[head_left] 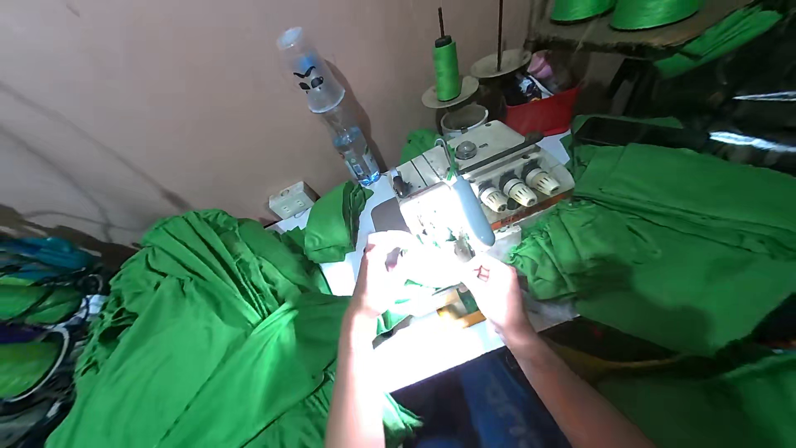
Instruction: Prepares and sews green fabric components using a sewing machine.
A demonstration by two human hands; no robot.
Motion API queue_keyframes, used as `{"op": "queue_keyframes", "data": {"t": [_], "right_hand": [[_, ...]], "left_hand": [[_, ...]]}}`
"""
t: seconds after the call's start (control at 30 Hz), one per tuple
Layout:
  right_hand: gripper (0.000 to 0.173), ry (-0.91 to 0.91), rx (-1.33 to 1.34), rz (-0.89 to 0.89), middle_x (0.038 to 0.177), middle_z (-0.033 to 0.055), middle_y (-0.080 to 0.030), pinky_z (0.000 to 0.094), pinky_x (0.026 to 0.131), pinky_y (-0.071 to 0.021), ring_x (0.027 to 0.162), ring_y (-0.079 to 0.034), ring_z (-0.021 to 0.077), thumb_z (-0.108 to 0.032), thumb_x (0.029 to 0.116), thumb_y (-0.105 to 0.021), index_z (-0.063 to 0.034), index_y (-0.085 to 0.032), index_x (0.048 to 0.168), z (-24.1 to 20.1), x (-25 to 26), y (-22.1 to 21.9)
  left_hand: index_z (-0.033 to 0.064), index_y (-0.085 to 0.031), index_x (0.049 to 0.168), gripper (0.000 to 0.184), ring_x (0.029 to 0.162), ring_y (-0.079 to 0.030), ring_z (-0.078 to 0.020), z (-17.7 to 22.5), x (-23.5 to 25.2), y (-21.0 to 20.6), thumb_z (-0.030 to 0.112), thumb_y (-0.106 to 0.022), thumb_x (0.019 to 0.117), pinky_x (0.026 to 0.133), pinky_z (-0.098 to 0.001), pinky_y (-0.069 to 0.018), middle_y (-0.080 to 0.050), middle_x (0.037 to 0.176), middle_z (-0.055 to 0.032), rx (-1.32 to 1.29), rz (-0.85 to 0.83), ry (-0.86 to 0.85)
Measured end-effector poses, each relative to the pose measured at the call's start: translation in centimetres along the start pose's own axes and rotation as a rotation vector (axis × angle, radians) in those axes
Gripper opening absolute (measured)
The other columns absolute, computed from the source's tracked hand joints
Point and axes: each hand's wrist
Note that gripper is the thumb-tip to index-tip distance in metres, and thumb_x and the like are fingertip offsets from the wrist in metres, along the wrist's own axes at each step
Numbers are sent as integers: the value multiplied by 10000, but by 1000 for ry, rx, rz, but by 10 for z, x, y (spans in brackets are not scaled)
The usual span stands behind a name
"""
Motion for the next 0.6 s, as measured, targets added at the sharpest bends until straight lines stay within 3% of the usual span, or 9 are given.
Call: {"op": "queue_keyframes", "data": {"t": [0.07,0.13,0.2,0.27,0.37,0.43,0.5,0.57,0.6], "right_hand": [[41,6,16,-10,691,-15,-579,129,586,-482,596,-540,-42,51,843,-663,43,-632,817,0,2,-2],[52,48,-9,-1,693,-6,-586,129,599,-473,609,-536,-43,20,848,-670,53,-643,818,2,2,-4],[74,88,-26,3,690,13,-594,138,597,-477,609,-544,-32,2,853,-668,65,-646,821,4,3,-5],[76,107,-64,2,684,18,-596,144,592,-471,603,-541,-24,-15,855,-664,57,-654,832,3,4,-3],[178,252,-188,62,774,103,-655,208,643,-500,663,-586,70,-63,865,-668,82,-699,963,1,2,-4],[253,471,-255,136,862,140,-675,216,687,-522,737,-619,117,-156,856,-683,67,-687,975,3,3,-8],[349,636,-309,137,954,202,-702,275,756,-561,832,-679,199,-239,813,-701,71,-712,974,3,5,-11],[352,766,-364,100,944,200,-733,352,813,-583,882,-718,265,-292,833,-688,44,-743,922,-1,9,-11],[337,811,-373,89,909,185,-743,373,797,-585,861,-725,272,-296,843,-672,29,-754,878,-4,13,-9]], "left_hand": [[-53,-647,1240,366,1232,-540,-342,7,1,19,83,-693,904,1075,-488,-395,-606,1274,-232,111,-285,101],[-42,-650,1224,397,1233,-539,-347,13,8,25,158,-740,893,1077,-513,-375,-628,1247,-217,225,-397,85],[-33,-683,1159,341,1233,-539,-315,17,13,30,166,-733,887,1067,-498,-376,-656,1208,-184,133,-406,-40],[-10,-660,1238,367,1283,-525,-303,21,16,31,195,-694,936,1113,-489,-366,-631,1283,-178,140,-447,-31],[-56,-616,1310,362,1278,-513,-365,25,17,22,109,-613,988,1114,-511,-338,-597,1312,-241,206,-358,63],[-100,-610,1280,333,1201,-586,-322,32,15,21,63,-574,992,1061,-447,-425,-628,1255,-257,95,-267,22],[-116,-584,1246,315,1050,-637,-148,30,12,20,38,-569,971,946,-296,-519,-660,1137,-179,-179,-223,-122],[-108,-507,1323,478,1083,-629,-82,27,8,21,64,-659,903,960,-251,-524,-643,1185,-134,-393,-283,-173],[-93,-496,1346,594,1118,-614,-84,26,6,24,113,-734,842,988,-256,-507,-632,1217,-126,-369,-319,-177]]}}
Point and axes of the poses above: each hand's wrist, its own x-axis towards the middle knuckle, its own y-axis out of the back of the hand, z = x × y
